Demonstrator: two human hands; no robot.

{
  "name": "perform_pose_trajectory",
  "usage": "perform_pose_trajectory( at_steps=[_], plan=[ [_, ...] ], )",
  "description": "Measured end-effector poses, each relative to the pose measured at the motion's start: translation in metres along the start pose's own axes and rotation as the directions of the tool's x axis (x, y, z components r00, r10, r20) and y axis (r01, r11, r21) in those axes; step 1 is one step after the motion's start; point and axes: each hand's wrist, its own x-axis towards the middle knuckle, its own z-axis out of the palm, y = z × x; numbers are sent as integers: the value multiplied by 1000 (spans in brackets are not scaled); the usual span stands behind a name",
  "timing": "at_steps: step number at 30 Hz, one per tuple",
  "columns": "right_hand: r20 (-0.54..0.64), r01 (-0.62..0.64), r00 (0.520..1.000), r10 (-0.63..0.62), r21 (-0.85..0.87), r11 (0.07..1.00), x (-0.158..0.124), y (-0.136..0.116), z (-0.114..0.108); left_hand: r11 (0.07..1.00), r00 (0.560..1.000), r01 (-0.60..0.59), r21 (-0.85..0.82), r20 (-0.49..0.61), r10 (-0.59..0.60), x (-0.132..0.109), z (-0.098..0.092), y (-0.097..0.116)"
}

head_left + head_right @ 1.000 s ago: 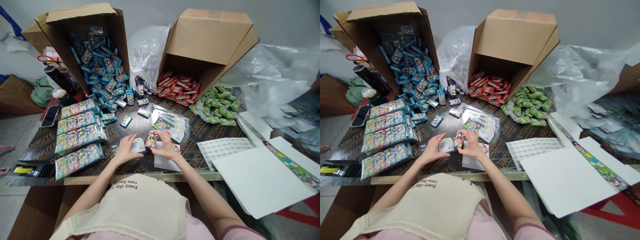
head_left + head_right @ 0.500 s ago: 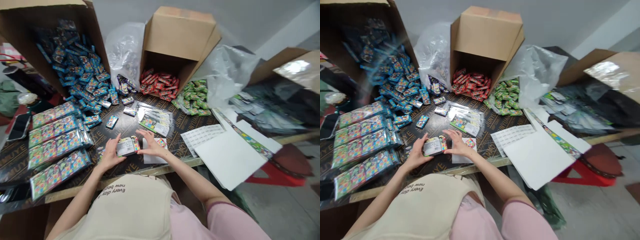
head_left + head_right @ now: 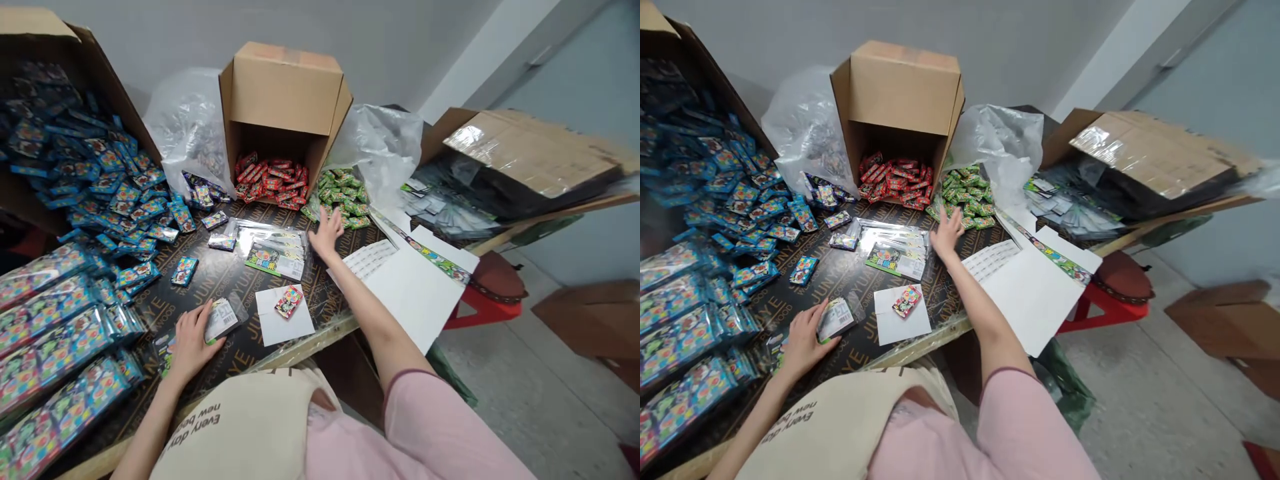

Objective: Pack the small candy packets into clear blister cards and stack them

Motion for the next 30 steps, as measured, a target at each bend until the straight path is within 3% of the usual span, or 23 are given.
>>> perform_pose_trajectory(
  at_steps=[3, 6, 8, 10, 11, 13, 15, 18, 20, 23, 25, 27, 28, 30],
  plan=[
    [57, -162, 985, 164, -40, 986, 39, 44, -5, 1000, 1000, -23, 9, -16, 23, -2, 3, -1],
    [58, -160, 986, 158, 41, 986, 43, 56, -16, 1000, 1000, -12, -6, -3, 12, -3, 4, -1],
    [51, -105, 994, 94, 284, 953, 29, 43, -22, 1000, 1000, 13, -23, 28, -13, -1, 1, 3],
    [159, -91, 987, -16, 643, 760, 3, 17, -25, 996, 997, 60, -67, 50, -57, 3, -5, 12],
    [260, -146, 960, -102, 778, 612, -13, 2, -26, 989, 995, 93, -111, 49, -88, 7, -10, 19],
    [463, -334, 837, -292, 855, 397, -48, -30, -28, 950, 986, 164, -266, 30, -161, 17, -21, 35],
    [573, -484, 708, -413, 820, 307, -81, -59, -29, 841, 974, 208, -499, 27, -225, 29, -31, 53],
    [616, -550, 596, -516, 781, 296, -117, -89, -26, 490, 922, 346, -800, 192, -337, 44, -39, 73],
    [598, -495, 581, -552, 798, 343, -130, -101, -23, 225, 868, 424, -877, 322, -378, 50, -41, 79],
    [444, -201, 687, -576, 877, 437, -141, -111, -23, -47, 792, 449, -892, 422, -442, 49, -41, 80],
    [301, 86, 700, -648, 865, 494, -148, -113, -27, -127, 751, 442, -888, 444, -488, 45, -41, 78],
    [230, 299, 647, -727, 801, 519, -155, -114, -33, -153, 738, 438, -886, 452, -502, 42, -41, 77],
    [211, 355, 641, -738, 771, 529, -158, -115, -36, -153, 744, 439, -886, 453, -491, 40, -41, 77],
    [171, 399, 677, -715, 731, 553, -162, -115, -39, -113, 778, 448, -887, 448, -440, 37, -41, 77]
  ],
)
